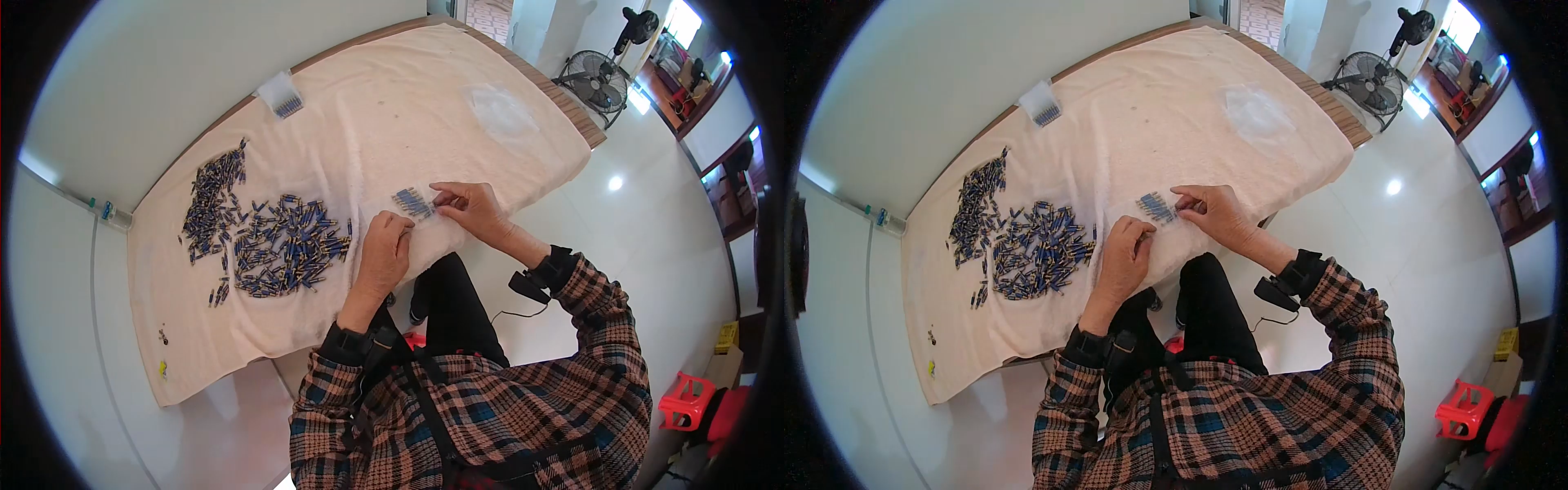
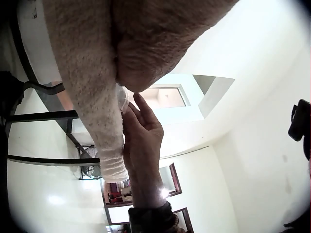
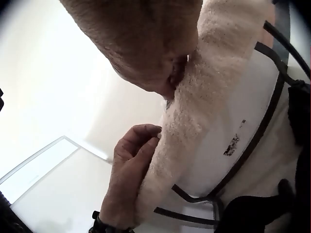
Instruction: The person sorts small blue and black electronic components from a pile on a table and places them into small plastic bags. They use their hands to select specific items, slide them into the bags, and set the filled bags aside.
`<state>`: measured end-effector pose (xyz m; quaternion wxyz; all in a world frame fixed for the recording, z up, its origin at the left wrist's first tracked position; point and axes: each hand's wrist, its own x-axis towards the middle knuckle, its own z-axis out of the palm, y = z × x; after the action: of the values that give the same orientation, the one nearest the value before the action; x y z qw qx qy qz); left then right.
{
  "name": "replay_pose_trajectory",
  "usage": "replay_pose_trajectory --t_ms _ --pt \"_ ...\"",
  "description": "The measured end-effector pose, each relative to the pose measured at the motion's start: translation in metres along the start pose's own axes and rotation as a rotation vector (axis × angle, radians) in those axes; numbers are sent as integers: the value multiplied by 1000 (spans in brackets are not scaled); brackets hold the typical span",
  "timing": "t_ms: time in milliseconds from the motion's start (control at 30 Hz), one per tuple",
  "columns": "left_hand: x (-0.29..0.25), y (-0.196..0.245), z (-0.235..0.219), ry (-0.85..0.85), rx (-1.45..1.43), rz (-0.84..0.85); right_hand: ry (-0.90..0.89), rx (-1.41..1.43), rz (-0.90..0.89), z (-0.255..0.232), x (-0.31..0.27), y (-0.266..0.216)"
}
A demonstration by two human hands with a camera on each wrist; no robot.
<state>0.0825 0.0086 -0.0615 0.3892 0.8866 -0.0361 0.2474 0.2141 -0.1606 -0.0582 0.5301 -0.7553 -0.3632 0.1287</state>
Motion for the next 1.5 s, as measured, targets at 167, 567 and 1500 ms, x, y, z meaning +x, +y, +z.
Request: replay_pose_trajectory --t_ms 167,567,1500 --pt "0 0 0 12 -4 -17 -2 54 -19 3 0 -3" --pt "-1 10 -5 172 256 1 18 -84 -198 -1 7 -8" --pt "-4 5 -3 164 149 -38 -131 -175 -93 -2 21 -12"
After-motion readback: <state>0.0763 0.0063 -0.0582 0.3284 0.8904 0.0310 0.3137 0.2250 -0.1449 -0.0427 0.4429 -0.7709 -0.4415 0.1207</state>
